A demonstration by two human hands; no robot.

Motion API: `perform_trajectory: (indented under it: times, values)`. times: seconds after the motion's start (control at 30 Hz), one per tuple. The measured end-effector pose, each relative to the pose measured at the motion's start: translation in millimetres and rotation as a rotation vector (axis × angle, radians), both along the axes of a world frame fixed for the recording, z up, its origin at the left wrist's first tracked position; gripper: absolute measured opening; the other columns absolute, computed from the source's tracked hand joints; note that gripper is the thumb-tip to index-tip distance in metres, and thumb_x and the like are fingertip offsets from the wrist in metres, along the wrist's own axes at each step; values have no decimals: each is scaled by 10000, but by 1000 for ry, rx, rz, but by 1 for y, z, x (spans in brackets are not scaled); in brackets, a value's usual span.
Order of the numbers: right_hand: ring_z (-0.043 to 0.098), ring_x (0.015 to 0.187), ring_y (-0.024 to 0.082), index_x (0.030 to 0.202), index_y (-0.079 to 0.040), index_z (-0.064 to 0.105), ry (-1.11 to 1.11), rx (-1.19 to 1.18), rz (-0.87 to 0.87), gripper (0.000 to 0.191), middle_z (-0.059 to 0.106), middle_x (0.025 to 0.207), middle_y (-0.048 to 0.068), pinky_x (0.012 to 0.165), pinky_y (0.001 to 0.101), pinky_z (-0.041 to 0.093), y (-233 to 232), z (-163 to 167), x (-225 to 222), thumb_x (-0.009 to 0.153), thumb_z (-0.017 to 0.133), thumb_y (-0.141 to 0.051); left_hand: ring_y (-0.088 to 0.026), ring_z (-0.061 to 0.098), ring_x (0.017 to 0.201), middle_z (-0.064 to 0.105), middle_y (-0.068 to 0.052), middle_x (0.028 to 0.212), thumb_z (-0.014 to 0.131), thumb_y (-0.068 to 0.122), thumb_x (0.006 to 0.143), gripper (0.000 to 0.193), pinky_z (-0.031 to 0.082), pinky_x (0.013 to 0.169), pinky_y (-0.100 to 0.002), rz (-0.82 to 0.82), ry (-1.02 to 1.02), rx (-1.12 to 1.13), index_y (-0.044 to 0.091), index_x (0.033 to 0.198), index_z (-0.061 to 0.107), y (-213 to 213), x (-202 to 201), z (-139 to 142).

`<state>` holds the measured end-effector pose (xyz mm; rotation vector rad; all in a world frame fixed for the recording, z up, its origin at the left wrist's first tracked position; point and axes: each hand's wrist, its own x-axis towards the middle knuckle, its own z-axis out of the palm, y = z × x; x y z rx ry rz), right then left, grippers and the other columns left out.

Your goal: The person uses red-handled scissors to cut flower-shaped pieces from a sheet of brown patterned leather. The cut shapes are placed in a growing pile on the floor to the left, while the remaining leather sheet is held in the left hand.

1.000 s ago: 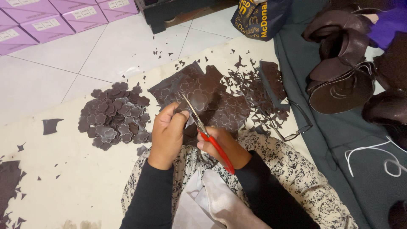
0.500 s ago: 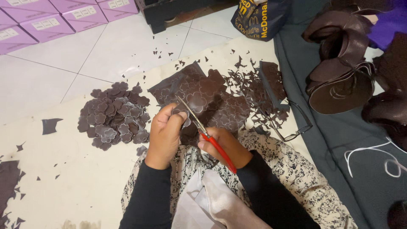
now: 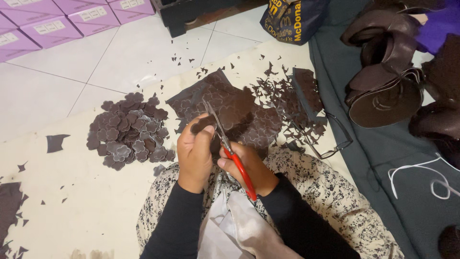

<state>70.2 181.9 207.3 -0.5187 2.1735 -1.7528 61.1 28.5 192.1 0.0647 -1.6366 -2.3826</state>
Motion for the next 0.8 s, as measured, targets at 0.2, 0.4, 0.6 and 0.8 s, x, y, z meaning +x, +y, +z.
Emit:
perform_trajectory:
  times: [0.2,0.4,0.6,0.8]
  values:
    - [467,662,92,828,-60,538,-28,-20,0,171,487,683,-5,611,300,427,-1,0,0,914,622,-181,-46,509,759,596,33,872,556,62,1001,88,419,674,-219,-38,-45,105,33,994,638,0,1,-2]
    - [460,653,82,815,-56,548,-61,-29,1,197,488,672,-15,595,295,419,0,-2,1,937,619,-194,-43,466,706,556,37,843,559,52,996,75,371,608,-220,-45,-74,235,58,956,622,2,1,-1]
    - [456,620,78,822,-53,573,-60,-1,1,209,488,639,-18,562,296,409,-1,-4,0,935,638,-216,-95,584,804,647,-8,932,539,60,960,127,511,760,-265,-26,-96,359,46,1047,631,5,0,7]
    - [469,603,74,874,-60,589,-186,-37,35,176,500,656,-26,547,283,406,1,-4,0,925,637,-221,-51,553,801,632,34,891,537,108,1005,135,475,737,-236,40,-80,118,38,993,653,4,1,10]
